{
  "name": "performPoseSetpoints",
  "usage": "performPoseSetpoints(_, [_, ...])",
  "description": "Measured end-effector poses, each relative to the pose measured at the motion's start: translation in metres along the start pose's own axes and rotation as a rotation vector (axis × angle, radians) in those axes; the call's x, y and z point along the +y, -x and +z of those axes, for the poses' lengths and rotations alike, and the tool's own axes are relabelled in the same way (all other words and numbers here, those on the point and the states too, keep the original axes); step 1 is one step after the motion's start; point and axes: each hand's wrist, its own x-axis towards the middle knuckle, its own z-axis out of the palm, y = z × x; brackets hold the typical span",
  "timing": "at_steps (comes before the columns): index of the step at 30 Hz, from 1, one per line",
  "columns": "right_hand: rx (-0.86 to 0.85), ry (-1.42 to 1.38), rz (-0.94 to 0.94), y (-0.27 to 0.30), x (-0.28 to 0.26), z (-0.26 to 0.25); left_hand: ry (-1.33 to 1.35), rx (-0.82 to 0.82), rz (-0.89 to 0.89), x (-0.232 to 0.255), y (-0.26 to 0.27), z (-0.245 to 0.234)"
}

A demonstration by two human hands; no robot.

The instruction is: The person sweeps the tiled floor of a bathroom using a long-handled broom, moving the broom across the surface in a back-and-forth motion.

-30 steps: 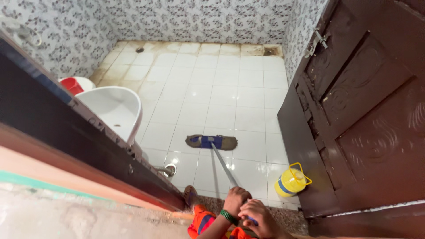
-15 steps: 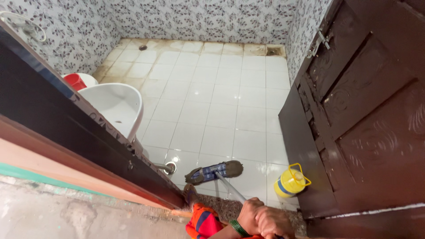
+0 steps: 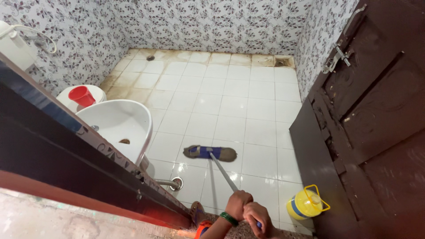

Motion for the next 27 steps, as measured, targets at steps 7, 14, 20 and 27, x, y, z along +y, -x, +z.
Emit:
performPoseSetpoints(7, [-0.18,0.027,0.366,0.017,0.027,0.051,-0.273,-0.3,0.003,-0.051,0.012,-0.013])
performPoseSetpoints(14, [-0.183,0.015,0.332,0.057,-0.009,0.032,-0.43,-0.522,-0.041,-0.015,0.035,0.017])
performPoseSetpoints(20, [-0.136,0.088,0.269,0.074,-0.063,-0.034,-0.358,-0.358,-0.092,0.069,0.039,0.054])
performPoseSetpoints(27, [-0.127,0.061,0.36,0.045,-0.175,-0.11,-0.084,-0.183,0.015,0.185,0.037,0.057])
